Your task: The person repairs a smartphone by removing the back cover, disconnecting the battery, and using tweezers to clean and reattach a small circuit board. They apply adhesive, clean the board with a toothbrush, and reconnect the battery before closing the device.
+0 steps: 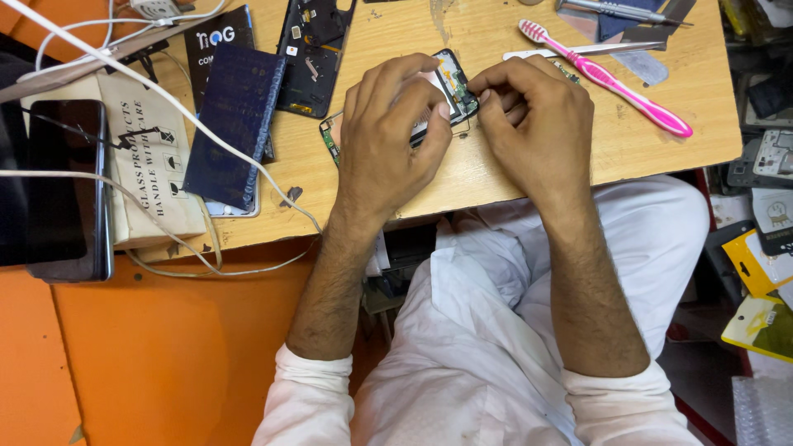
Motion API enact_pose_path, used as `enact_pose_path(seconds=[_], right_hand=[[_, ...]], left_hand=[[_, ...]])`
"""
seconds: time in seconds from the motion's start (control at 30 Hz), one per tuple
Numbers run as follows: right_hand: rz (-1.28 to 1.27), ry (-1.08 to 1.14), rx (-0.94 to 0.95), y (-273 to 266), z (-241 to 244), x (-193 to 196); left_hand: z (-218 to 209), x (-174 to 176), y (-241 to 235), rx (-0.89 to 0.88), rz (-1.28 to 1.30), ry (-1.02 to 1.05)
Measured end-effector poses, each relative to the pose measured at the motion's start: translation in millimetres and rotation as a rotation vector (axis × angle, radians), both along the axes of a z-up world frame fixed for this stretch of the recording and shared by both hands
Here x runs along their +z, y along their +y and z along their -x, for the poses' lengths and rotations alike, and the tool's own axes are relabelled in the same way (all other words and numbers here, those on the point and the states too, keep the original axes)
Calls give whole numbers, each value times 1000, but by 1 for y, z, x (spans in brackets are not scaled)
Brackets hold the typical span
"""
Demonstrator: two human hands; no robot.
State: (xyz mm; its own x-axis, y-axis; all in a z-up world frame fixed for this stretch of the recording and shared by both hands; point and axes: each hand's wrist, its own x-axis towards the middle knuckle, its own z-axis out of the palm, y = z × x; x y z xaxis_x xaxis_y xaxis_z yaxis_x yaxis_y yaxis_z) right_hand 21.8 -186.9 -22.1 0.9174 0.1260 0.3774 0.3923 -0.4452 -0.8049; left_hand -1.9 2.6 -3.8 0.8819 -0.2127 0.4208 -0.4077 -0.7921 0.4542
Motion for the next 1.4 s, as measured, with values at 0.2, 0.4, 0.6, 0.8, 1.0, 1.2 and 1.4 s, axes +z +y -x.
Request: enact_pose_path(seconds=[0.2, 0.4, 0.6, 0.8, 1.0, 1.2, 1.4], right_hand=[[49, -53, -6, 2, 0, 0], [45, -86, -22, 1, -1, -1], [-21, 4, -12, 1, -2, -1], [-209, 129, 103, -3, -1, 1], [-246, 115, 137, -7, -1, -2], [-467, 150, 241, -11, 0, -6], [-580, 194, 306, -15, -3, -11]], left_hand=[[1, -4, -1, 98, -100, -119], [1, -7, -2, 70, -233, -98], [1, -9, -2, 6, -146, -111], [2, -6, -1, -13, -98, -208], [5, -4, -3, -26, -148, -254], [8, -4, -6, -17, -192, -303], [9, -6, -6, -15, -238, -335]])
